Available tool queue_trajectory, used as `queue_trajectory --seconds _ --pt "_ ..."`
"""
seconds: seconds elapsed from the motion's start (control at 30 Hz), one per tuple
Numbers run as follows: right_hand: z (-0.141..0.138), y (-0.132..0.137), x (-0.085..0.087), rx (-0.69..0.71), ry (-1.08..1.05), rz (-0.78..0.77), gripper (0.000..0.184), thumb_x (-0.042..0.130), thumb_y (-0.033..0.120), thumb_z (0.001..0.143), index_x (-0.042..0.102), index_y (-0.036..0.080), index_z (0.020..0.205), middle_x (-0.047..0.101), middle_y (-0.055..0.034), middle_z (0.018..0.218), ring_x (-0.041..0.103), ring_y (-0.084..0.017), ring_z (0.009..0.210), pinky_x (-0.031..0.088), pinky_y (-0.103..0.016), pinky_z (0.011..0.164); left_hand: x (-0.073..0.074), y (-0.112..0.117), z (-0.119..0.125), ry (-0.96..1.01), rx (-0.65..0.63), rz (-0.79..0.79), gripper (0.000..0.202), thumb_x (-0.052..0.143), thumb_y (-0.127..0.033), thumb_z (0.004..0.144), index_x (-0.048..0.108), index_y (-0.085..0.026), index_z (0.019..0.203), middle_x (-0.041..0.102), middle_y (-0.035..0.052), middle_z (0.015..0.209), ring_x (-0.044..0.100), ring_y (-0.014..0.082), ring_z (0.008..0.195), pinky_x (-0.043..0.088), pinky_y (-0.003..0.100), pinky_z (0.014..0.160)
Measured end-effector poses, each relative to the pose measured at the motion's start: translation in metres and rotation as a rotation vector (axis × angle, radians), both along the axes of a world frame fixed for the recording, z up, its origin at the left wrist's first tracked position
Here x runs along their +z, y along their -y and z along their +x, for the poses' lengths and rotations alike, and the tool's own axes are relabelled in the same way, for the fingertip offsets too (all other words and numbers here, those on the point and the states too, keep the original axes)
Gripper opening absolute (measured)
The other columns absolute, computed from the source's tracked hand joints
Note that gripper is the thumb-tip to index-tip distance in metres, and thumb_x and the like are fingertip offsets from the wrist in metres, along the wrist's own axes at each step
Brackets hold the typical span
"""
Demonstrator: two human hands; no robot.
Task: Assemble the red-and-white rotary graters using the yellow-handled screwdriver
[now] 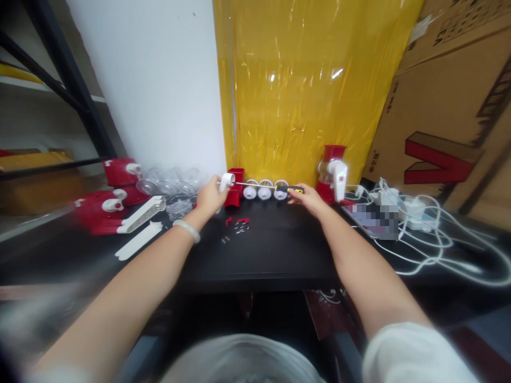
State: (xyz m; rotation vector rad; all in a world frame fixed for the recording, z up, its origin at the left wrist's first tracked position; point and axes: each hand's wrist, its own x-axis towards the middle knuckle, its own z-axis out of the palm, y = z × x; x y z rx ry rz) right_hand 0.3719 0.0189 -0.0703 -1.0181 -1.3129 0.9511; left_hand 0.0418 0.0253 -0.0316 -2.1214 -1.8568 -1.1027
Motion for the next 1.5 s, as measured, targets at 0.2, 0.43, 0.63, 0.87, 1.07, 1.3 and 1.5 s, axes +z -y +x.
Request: queue_trajectory --seconds 0.2,0.43,0.63,0.87,1.07,1.3,1.5 --pt "-0.001 0.000 0.000 -0.043 0.089 0.018 0.050 0.073 0.065 0.066 0.056 0.019 0.072 0.054 0.0041 0.052 0.055 -0.010 0.044 0.052 -0.025 0.052 -0.001 -0.002 0.000 -0.008 -0.020 -0.007 0.029 0.054 -0.040 0.086 0.054 -0.025 0.111 0.072 0.0066 0.102 0.067 0.0256 0.094 0.047 0.032 0.075" --pt "-0.005 0.002 0.005 -0.139 0.060 -0.046 0.046 0.064 0.064 0.076 0.051 0.021 0.079 0.058 0.0017 0.054 0.058 -0.012 0.045 0.053 -0.027 0.055 -0.002 -0.001 0.001 -0.024 -0.049 -0.019 0.026 0.056 -0.039 0.085 0.053 -0.025 0.107 0.072 0.0061 0.100 0.067 0.0262 0.092 0.048 0.032 0.072" --pt "-0.008 0.007 0.008 0.002 -0.139 -0.015 0.057 0.081 0.041 0.063 0.039 0.029 0.098 0.067 0.0054 0.087 0.069 -0.014 0.066 0.057 -0.031 0.065 -0.003 -0.004 0.000 0.019 -0.053 -0.009 0.028 0.055 -0.038 0.085 0.052 -0.025 0.110 0.072 0.0064 0.104 0.067 0.0265 0.096 0.048 0.033 0.075" --pt "0.000 0.001 0.005 -0.059 -0.025 0.043 0.048 0.081 0.048 0.064 0.049 0.022 0.088 0.067 0.0012 0.076 0.067 -0.012 0.060 0.057 -0.025 0.063 -0.002 -0.001 0.002 -0.006 -0.024 -0.036 0.030 0.056 -0.041 0.085 0.053 -0.024 0.110 0.072 0.0087 0.103 0.067 0.0270 0.096 0.049 0.034 0.075" --pt "0.002 -0.001 0.004 -0.111 0.067 0.052 0.049 0.076 0.061 0.065 0.052 0.021 0.077 0.062 0.0017 0.060 0.064 -0.014 0.053 0.055 -0.025 0.053 -0.003 -0.003 0.000 -0.026 -0.035 -0.012 0.030 0.055 -0.041 0.086 0.053 -0.024 0.111 0.072 0.0073 0.102 0.067 0.0264 0.095 0.048 0.033 0.075" --pt "0.000 -0.002 0.000 -0.174 0.220 0.021 0.054 0.060 0.073 0.074 0.050 0.020 0.065 0.044 0.0057 0.041 0.045 -0.008 0.033 0.054 -0.027 0.053 -0.002 0.000 0.002 -0.034 -0.037 -0.011 0.029 0.055 -0.040 0.085 0.053 -0.024 0.109 0.072 0.0074 0.100 0.067 0.0273 0.092 0.048 0.033 0.073" --pt "-0.008 0.004 0.007 -0.136 -0.025 -0.075 0.046 0.070 0.056 0.075 0.040 0.026 0.094 0.065 0.0034 0.069 0.062 -0.012 0.049 0.054 -0.027 0.053 -0.002 -0.001 0.002 -0.015 -0.043 -0.012 0.029 0.055 -0.039 0.085 0.052 -0.023 0.110 0.072 0.0083 0.100 0.068 0.0278 0.092 0.049 0.034 0.073"
